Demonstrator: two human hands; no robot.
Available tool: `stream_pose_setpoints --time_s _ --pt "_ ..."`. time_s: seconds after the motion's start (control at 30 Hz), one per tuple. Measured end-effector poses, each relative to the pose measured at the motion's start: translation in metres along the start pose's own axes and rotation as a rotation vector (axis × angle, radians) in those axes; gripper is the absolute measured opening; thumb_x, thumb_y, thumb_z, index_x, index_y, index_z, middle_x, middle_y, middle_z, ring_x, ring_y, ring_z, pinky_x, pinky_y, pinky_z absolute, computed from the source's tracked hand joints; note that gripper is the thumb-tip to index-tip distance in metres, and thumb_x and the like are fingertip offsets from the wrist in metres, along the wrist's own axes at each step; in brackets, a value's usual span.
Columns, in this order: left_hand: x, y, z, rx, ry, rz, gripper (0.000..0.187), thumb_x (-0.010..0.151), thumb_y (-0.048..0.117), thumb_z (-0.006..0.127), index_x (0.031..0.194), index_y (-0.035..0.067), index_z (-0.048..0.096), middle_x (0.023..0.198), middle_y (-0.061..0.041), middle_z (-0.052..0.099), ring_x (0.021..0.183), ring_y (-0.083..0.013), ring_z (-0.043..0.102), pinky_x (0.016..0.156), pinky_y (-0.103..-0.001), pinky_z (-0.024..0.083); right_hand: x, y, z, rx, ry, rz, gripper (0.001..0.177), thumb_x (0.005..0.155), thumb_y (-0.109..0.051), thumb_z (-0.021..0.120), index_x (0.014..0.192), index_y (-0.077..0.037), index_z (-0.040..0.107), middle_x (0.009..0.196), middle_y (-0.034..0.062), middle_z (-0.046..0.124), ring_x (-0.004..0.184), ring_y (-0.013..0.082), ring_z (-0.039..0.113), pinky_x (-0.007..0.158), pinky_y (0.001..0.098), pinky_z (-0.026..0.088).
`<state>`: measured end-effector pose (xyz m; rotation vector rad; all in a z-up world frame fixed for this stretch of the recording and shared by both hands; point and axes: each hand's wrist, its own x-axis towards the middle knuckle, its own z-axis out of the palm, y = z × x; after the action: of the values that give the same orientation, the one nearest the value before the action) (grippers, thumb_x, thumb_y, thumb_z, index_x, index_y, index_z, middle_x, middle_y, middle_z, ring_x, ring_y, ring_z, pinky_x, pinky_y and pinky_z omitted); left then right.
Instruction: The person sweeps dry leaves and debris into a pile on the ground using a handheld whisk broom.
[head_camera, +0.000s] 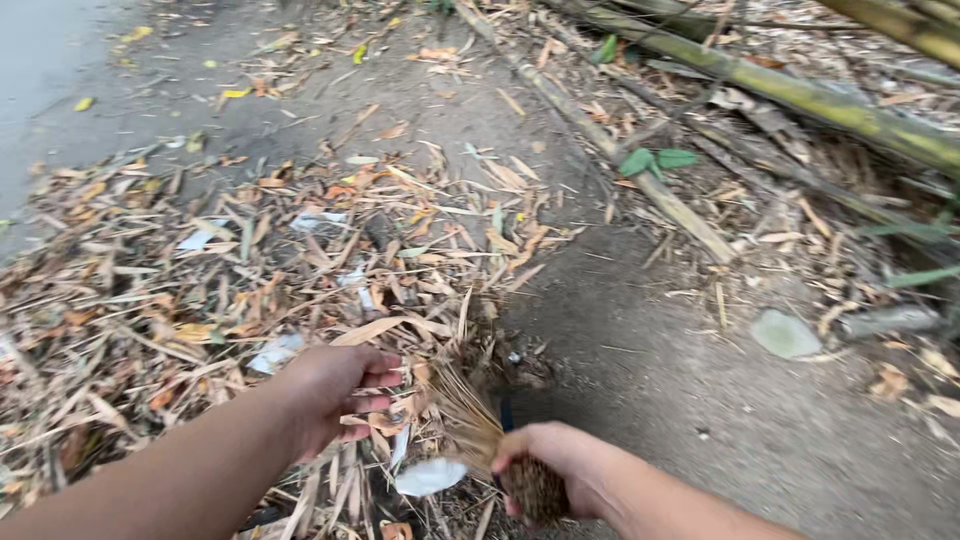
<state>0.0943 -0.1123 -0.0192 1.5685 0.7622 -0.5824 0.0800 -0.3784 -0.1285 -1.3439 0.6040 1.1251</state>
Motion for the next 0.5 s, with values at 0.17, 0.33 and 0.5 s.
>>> stream_pose_setpoints --time_s 0.17,0.33,0.5 --pt "0.012 -0.001 -0.016 -0.056 0.054 0.032 0.024 0.101 0.022 0.056 0.109 0.011 0.075 0.094 -0.004 0.070 0.083 -0.0174 0.059 0.081 -0.039 0.046 -0.005 -0.043 0.005 0.098 -0.218 -0.120 0.039 0.079 -0.015 0.075 0.113 0.000 0.061 0.086 0.0166 0.071 0.061 0.0228 0.067 0.049 0.0331 0.055" --pt "0.021 0.011 -0.017 -0.070 0.082 0.036 0.024 0.102 0.023 0.054 0.113 0.015 0.074 0.096 0.000 0.070 0.086 -0.0153 0.059 0.081 -0.039 0.047 -0.040 -0.088 -0.005 0.014 -0.160 -0.316 0.032 0.075 -0.012 0.072 0.105 -0.003 0.065 0.083 0.0140 0.071 0.058 0.0222 0.066 0.047 0.0350 0.053" --pt "0.023 0.015 -0.003 0.055 0.129 0.073 0.025 0.101 0.025 0.057 0.113 0.014 0.076 0.099 -0.001 0.071 0.088 -0.0162 0.059 0.081 -0.039 0.046 -0.052 -0.104 -0.019 -0.109 0.174 -0.394 0.025 0.074 -0.007 0.072 0.095 0.003 0.065 0.073 0.0132 0.062 0.051 0.0245 0.063 0.044 0.0406 0.051"
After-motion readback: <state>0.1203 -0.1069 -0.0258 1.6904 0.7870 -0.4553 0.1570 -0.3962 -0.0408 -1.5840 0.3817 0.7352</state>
